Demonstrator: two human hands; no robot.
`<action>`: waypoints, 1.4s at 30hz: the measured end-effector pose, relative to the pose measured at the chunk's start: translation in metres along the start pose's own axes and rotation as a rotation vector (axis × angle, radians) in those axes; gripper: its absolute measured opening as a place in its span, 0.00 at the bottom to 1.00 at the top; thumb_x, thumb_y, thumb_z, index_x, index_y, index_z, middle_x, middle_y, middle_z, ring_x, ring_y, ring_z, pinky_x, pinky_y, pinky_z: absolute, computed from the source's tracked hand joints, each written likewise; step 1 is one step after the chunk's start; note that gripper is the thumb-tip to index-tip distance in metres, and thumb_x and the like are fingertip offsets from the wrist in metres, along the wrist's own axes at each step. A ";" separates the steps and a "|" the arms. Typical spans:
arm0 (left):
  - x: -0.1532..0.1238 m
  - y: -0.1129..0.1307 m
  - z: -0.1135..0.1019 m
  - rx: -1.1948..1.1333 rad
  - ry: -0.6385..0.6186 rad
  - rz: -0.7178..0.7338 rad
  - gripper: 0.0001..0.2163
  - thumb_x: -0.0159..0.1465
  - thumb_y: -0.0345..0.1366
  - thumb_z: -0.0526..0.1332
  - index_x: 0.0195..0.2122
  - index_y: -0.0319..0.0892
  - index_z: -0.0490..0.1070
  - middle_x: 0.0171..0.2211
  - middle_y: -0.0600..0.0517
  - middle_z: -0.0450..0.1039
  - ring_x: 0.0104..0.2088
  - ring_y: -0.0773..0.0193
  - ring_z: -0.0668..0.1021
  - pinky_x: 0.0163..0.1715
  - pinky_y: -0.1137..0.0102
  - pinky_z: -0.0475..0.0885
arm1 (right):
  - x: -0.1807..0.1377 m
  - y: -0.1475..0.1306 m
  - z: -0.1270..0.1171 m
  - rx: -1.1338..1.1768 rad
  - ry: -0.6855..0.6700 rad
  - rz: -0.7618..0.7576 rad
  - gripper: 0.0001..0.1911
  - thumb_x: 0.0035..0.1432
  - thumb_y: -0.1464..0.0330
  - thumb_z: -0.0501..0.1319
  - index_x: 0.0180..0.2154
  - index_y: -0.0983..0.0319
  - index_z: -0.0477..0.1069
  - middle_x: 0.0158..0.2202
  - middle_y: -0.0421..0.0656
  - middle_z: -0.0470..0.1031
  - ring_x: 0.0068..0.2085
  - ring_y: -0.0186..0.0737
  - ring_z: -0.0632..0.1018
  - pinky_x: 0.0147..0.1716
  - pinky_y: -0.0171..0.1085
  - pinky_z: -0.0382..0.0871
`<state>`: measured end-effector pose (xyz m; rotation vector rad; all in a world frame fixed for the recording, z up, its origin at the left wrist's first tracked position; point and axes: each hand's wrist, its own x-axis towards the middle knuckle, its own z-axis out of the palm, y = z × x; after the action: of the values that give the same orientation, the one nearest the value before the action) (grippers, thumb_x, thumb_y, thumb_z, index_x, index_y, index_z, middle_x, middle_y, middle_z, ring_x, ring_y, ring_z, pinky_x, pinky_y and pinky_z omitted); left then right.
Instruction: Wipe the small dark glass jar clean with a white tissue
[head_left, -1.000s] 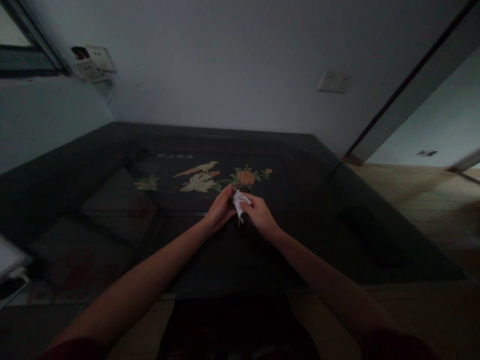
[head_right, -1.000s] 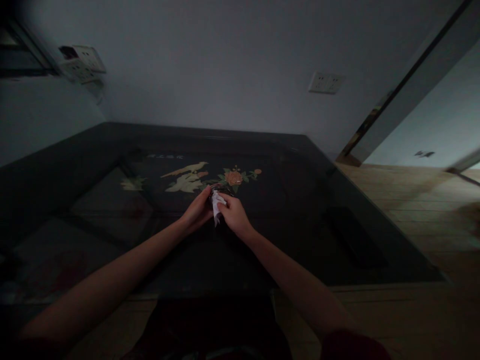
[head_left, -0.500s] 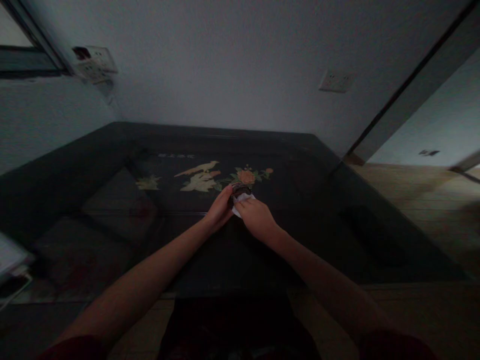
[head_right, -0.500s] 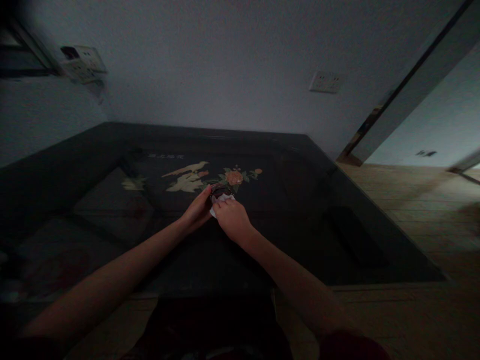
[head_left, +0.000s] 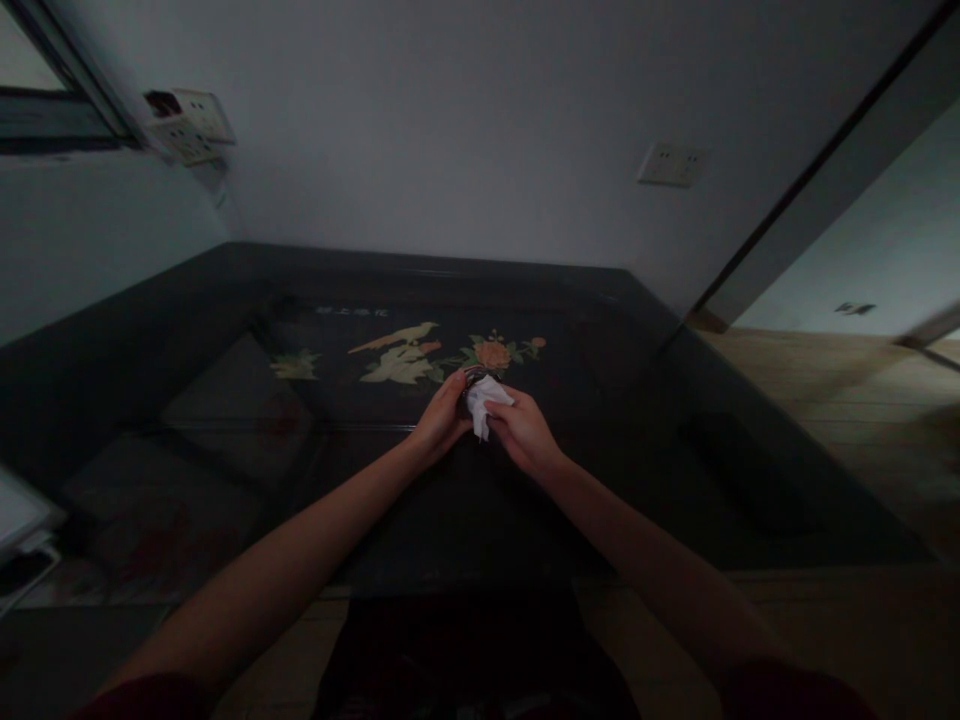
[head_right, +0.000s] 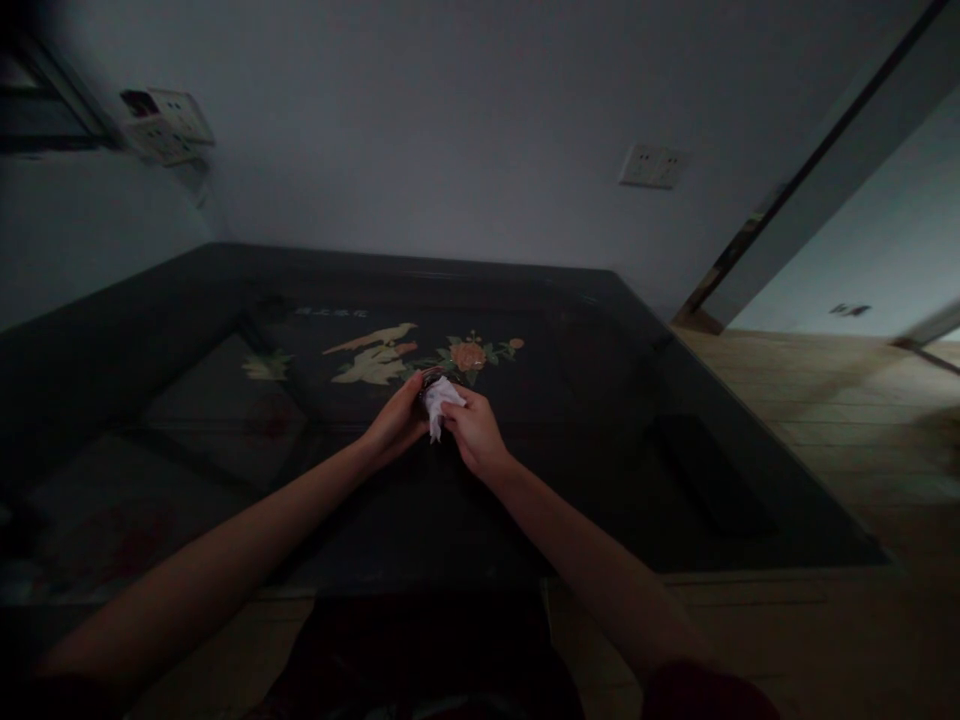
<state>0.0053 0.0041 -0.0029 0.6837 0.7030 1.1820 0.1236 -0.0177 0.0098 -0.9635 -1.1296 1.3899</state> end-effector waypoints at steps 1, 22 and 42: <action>0.000 0.000 0.000 -0.002 -0.002 -0.002 0.12 0.66 0.40 0.57 0.47 0.41 0.72 0.41 0.48 0.75 0.35 0.64 0.77 0.32 0.71 0.74 | 0.000 0.000 0.000 0.043 -0.003 0.017 0.14 0.48 0.74 0.58 0.39 0.63 0.76 0.33 0.42 0.79 0.33 0.37 0.78 0.36 0.35 0.71; 0.003 -0.002 -0.003 -0.003 -0.041 -0.007 0.15 0.65 0.42 0.59 0.48 0.40 0.72 0.44 0.45 0.77 0.41 0.60 0.79 0.39 0.69 0.73 | -0.024 -0.035 0.009 -1.752 -0.347 -0.299 0.19 0.65 0.75 0.45 0.47 0.67 0.72 0.49 0.54 0.76 0.49 0.46 0.76 0.48 0.40 0.67; 0.002 -0.001 -0.002 0.003 -0.007 0.001 0.13 0.65 0.42 0.59 0.47 0.42 0.72 0.43 0.47 0.76 0.37 0.63 0.78 0.36 0.70 0.74 | -0.008 -0.013 -0.001 -0.592 -0.116 -0.120 0.20 0.54 0.76 0.53 0.47 0.63 0.74 0.43 0.45 0.80 0.43 0.41 0.77 0.45 0.38 0.69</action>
<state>0.0041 0.0057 -0.0052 0.6911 0.6987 1.1790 0.1285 -0.0252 0.0217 -1.2094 -1.7111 1.0370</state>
